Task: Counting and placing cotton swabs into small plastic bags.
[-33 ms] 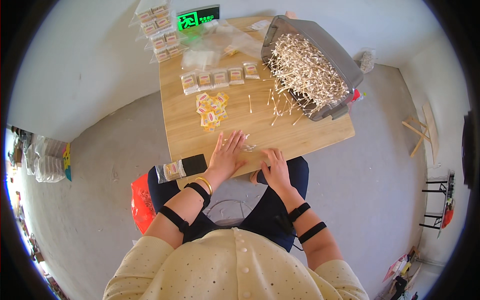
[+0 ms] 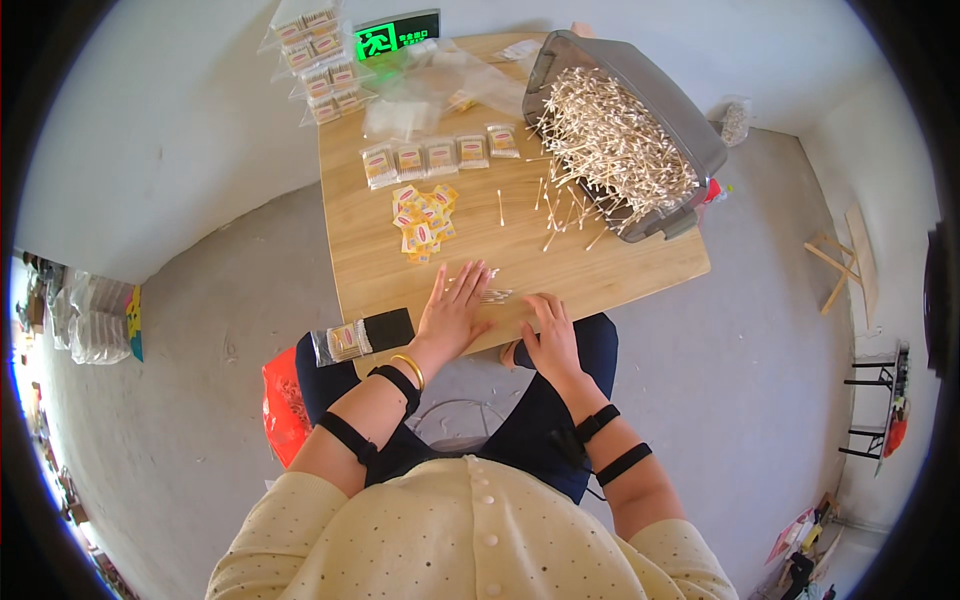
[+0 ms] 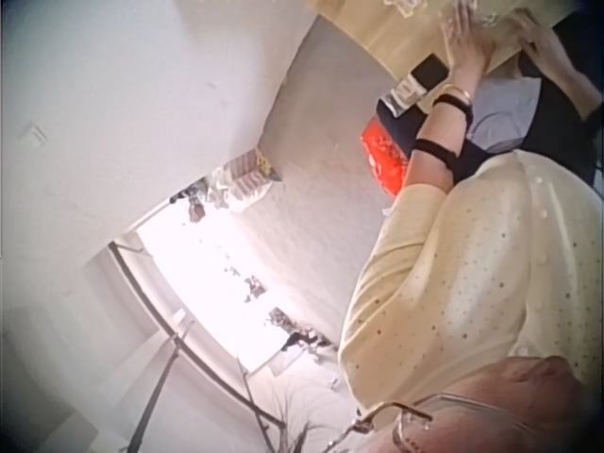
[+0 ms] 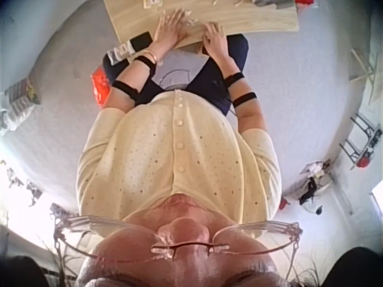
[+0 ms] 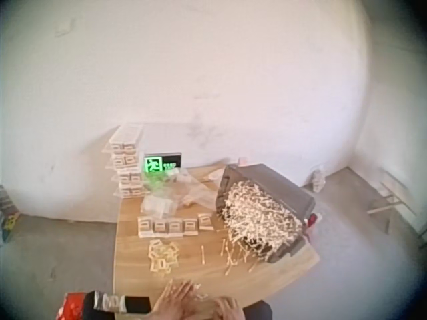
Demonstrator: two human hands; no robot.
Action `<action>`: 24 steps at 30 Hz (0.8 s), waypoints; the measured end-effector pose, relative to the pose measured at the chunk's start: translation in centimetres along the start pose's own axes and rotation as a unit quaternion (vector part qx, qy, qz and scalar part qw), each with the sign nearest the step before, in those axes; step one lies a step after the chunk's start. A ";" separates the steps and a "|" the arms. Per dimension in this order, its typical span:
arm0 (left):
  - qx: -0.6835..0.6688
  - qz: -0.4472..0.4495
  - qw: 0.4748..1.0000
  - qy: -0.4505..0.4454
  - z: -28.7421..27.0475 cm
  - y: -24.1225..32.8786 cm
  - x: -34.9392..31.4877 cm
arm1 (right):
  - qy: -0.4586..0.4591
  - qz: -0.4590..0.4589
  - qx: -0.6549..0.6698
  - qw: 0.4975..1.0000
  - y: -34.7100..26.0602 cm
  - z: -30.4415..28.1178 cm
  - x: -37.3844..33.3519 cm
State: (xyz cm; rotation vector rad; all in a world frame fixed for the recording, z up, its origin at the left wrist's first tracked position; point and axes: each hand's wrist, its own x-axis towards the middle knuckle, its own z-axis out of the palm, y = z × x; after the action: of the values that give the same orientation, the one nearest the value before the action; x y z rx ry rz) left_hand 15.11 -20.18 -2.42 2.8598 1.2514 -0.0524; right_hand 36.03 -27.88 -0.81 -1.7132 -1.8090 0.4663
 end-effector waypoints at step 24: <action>-0.105 0.018 0.992 0.070 2.2 -1.1 -1.5 | -0.073 -0.020 -0.183 0.980 -1.0 5.4 2.4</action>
State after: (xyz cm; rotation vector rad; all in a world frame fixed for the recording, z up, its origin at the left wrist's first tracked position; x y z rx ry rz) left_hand 13.23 -20.56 -4.53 2.7422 1.1479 0.2692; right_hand 31.87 -24.87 -3.92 -1.9208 -2.1340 0.2583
